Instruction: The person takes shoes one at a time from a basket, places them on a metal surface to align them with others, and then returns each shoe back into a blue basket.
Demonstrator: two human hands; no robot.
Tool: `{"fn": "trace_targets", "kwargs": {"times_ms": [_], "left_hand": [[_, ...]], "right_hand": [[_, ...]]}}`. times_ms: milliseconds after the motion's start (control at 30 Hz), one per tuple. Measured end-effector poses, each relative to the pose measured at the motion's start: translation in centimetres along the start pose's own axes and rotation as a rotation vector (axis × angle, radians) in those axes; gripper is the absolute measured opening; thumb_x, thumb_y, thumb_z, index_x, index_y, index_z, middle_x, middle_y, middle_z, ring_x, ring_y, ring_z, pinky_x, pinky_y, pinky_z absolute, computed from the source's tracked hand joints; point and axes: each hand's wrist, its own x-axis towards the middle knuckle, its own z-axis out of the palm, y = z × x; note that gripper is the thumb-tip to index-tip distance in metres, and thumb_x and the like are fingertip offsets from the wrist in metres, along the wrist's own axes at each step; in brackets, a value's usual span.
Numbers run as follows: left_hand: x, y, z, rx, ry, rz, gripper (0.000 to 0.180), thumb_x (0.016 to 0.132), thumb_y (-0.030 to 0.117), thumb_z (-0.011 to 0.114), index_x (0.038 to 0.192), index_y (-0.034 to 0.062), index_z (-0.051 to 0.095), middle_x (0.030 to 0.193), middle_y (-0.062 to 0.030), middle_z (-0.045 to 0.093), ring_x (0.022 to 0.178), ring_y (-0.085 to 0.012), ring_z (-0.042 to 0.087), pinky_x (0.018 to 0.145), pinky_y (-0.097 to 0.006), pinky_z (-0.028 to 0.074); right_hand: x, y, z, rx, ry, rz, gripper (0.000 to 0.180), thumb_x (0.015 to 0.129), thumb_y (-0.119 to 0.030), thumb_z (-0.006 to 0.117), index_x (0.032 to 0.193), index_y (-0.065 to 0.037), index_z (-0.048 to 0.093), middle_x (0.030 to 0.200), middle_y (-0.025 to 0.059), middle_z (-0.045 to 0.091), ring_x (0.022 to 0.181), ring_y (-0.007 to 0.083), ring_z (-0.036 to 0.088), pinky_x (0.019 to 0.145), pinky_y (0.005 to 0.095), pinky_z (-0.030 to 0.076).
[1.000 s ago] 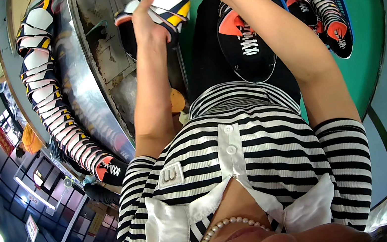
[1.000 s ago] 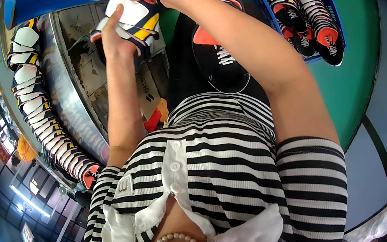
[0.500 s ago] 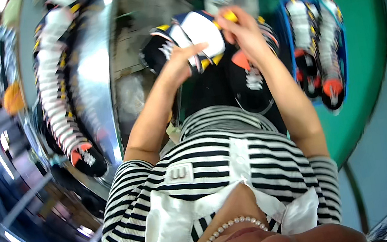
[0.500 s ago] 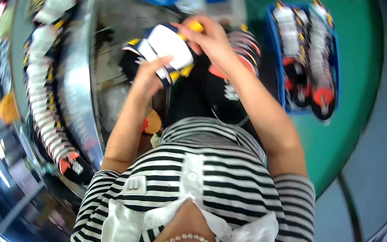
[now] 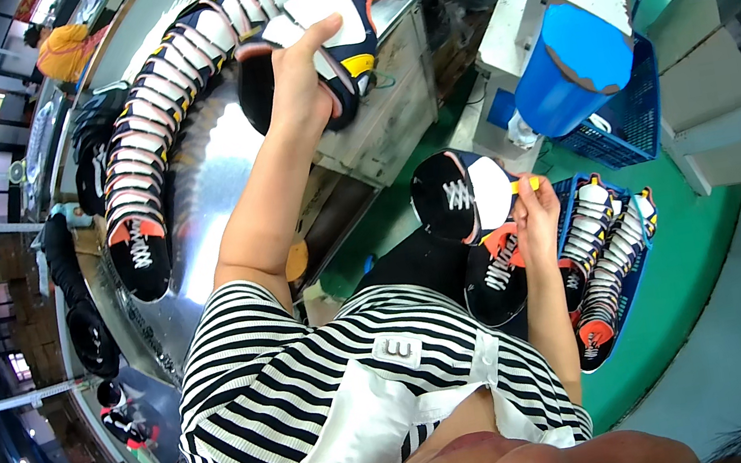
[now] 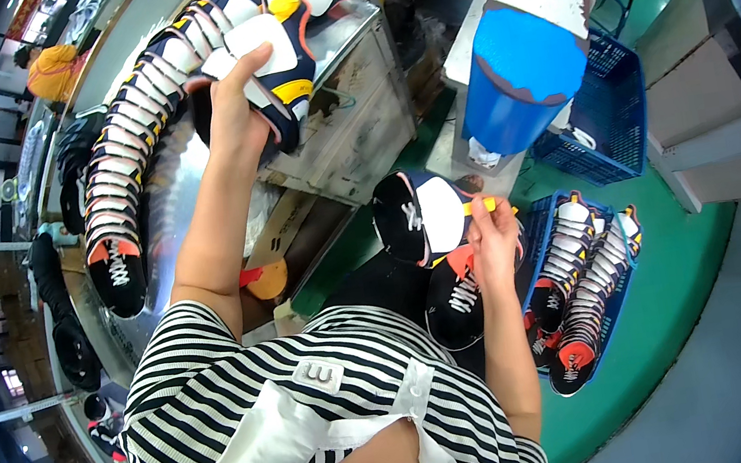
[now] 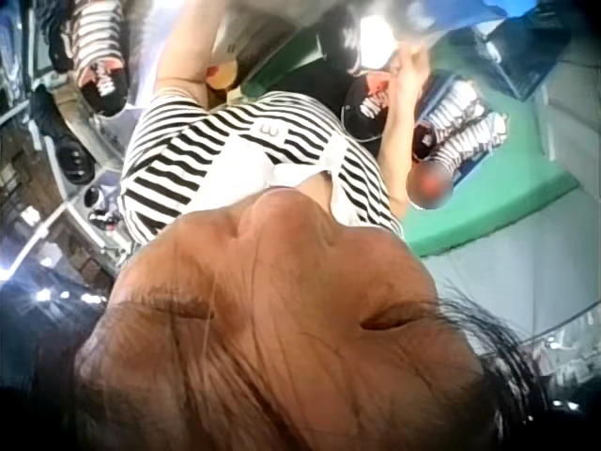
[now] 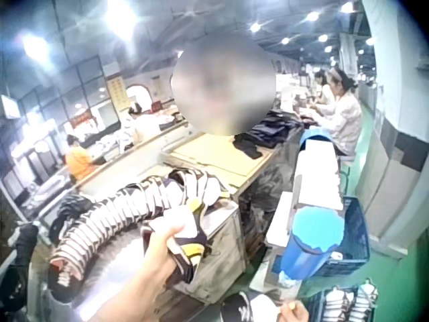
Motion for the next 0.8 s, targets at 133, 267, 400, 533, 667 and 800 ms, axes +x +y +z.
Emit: {"fn": "trace_targets", "kwargs": {"times_ms": [133, 267, 400, 533, 667, 800], "left_hand": [[5.2, -1.2, -0.4, 0.162, -0.089, 0.211, 0.030, 0.076, 0.005, 0.069, 0.104, -0.0038, 0.061, 0.100, -0.0086, 0.064, 0.094, -0.0181, 0.061, 0.085, -0.029, 0.045], [16.8, -9.0, -5.5, 0.949, -0.095, -0.212, 0.031, 0.076, 0.027, 0.075, 0.065, -0.0006, 0.064, 0.063, -0.0076, 0.063, 0.065, -0.0194, 0.063, 0.064, -0.032, 0.048], [20.3, -12.0, -10.0, 0.865, 0.058, -0.059, 0.035, 0.081, 0.032, 0.072, 0.062, 0.0156, 0.048, 0.050, 0.0030, 0.045, 0.038, -0.0115, 0.042, 0.035, -0.031, 0.033], [12.7, -9.2, -9.2, 0.882, -0.202, 0.302, 0.017, 0.085, 0.019, 0.068, 0.086, 0.0029, 0.062, 0.076, -0.0014, 0.061, 0.065, -0.0093, 0.054, 0.061, -0.023, 0.042], [-3.4, -12.5, -5.9, 0.766, -0.517, -0.073, 0.026, 0.088, 0.022, 0.062, 0.102, 0.0000, 0.060, 0.096, -0.0048, 0.060, 0.089, -0.0124, 0.054, 0.080, -0.025, 0.040], [-8.9, -17.8, 0.2, 0.325, -0.619, -0.573, 0.037, 0.087, 0.027, 0.064, 0.110, -0.0020, 0.058, 0.094, -0.0028, 0.063, 0.084, -0.0102, 0.059, 0.073, -0.025, 0.046]], "right_hand": [[-0.1, 0.1, -0.3, 0.040, 0.020, -0.004, 0.016, 0.091, -0.016, 0.059, 0.096, -0.002, 0.053, 0.066, -0.0032, 0.044, 0.048, 0.0031, 0.034, 0.043, 0.0188, 0.025], [0.7, 0.0, -2.2, 0.038, 0.043, -0.044, 0.015, 0.091, -0.016, 0.059, 0.094, -0.002, 0.054, 0.064, -0.0038, 0.044, 0.049, 0.0033, 0.034, 0.043, 0.0194, 0.024], [0.4, -0.6, -0.3, -0.019, 0.042, -0.006, 0.012, 0.088, -0.015, 0.062, 0.091, -0.004, 0.056, 0.064, -0.0026, 0.048, 0.050, 0.0045, 0.038, 0.043, 0.0214, 0.026], [0.6, 0.1, -1.0, -0.013, 0.046, -0.054, 0.017, 0.087, -0.014, 0.063, 0.095, 0.000, 0.055, 0.067, 0.0014, 0.051, 0.051, 0.0076, 0.043, 0.046, 0.0216, 0.029], [1.4, 0.6, -2.2, 0.078, 0.039, -0.054, 0.017, 0.090, -0.016, 0.060, 0.097, -0.001, 0.054, 0.063, 0.0017, 0.050, 0.054, 0.0091, 0.045, 0.049, 0.0232, 0.033], [2.8, 1.0, 0.4, 0.176, -0.099, -0.025, 0.016, 0.091, -0.014, 0.059, 0.098, -0.001, 0.054, 0.068, 0.0050, 0.057, 0.057, 0.0112, 0.052, 0.052, 0.0234, 0.041]]}}
